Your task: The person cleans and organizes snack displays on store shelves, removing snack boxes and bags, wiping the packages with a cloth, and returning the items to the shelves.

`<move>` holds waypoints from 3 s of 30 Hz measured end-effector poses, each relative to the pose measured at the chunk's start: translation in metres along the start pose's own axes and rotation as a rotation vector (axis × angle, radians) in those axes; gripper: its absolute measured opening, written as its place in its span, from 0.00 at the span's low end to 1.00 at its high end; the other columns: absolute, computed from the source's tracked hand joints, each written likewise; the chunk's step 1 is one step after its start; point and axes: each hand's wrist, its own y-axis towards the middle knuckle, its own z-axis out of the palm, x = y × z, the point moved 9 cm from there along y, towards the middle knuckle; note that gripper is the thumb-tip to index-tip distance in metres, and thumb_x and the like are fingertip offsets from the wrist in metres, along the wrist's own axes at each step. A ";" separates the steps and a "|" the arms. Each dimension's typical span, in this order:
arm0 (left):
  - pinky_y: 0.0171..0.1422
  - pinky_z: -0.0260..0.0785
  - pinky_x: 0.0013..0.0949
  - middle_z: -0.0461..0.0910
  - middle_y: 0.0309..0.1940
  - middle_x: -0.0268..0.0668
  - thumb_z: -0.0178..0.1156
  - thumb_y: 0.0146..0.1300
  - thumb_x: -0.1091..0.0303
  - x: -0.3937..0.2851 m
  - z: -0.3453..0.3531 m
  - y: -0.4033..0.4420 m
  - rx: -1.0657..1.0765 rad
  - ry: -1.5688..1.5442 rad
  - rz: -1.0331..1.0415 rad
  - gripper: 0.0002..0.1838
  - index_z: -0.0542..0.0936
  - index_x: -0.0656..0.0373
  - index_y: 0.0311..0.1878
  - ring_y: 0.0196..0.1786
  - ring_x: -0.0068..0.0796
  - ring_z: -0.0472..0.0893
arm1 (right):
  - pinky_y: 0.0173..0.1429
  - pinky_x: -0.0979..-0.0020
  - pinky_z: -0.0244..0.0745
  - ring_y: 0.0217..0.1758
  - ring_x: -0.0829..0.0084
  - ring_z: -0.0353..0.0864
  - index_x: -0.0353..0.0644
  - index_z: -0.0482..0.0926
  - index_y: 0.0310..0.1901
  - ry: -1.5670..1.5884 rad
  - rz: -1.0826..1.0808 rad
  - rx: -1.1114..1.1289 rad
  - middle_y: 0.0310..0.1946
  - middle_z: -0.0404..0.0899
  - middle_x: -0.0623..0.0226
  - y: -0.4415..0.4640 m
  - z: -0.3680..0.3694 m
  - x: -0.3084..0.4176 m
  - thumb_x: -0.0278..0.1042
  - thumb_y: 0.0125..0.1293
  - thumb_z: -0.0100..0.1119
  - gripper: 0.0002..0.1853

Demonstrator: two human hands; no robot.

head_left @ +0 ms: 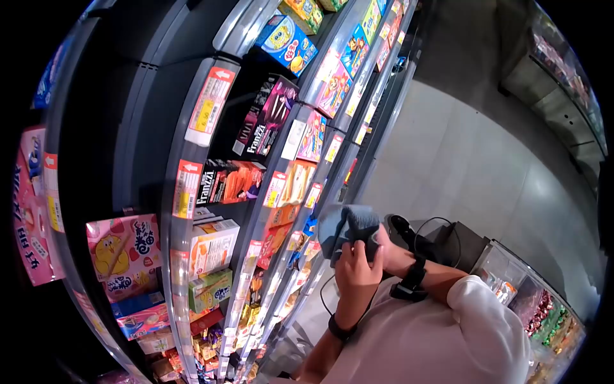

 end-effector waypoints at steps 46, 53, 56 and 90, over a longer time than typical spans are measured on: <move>0.49 0.68 0.31 0.76 0.44 0.37 0.61 0.71 0.71 0.099 -0.150 0.089 -0.691 -0.576 -0.033 0.17 0.69 0.62 0.59 0.43 0.25 0.73 | 0.42 0.62 0.74 0.42 0.63 0.81 0.43 0.75 0.56 -2.024 -1.121 -0.366 0.45 0.78 0.63 -0.112 0.112 0.145 0.44 0.65 0.58 0.21; 0.74 0.58 0.39 0.61 0.70 0.55 0.68 0.68 0.63 0.180 -0.182 0.120 -0.736 -0.689 -0.071 0.45 0.50 0.61 0.78 0.70 0.40 0.66 | 0.45 0.60 0.74 0.46 0.62 0.81 0.42 0.75 0.59 -1.917 -1.124 -0.143 0.49 0.79 0.64 -0.094 0.117 0.128 0.46 0.65 0.60 0.24; 0.76 0.57 0.38 0.62 0.73 0.45 0.67 0.68 0.66 0.186 -0.187 0.140 -0.528 -0.813 -0.053 0.43 0.53 0.63 0.79 0.73 0.36 0.65 | 0.46 0.60 0.75 0.48 0.62 0.81 0.42 0.75 0.60 -1.884 -1.081 -0.054 0.51 0.80 0.64 -0.085 0.114 0.113 0.47 0.65 0.60 0.26; 0.62 0.74 0.38 0.81 0.54 0.37 0.63 0.71 0.55 0.037 -0.072 0.006 0.011 -1.482 -0.199 0.26 0.73 0.59 0.65 0.55 0.32 0.82 | 0.21 0.66 0.60 0.21 0.69 0.65 0.50 0.72 0.53 -2.957 -1.431 -1.107 0.41 0.70 0.64 -0.142 0.204 0.070 0.32 0.63 0.55 0.15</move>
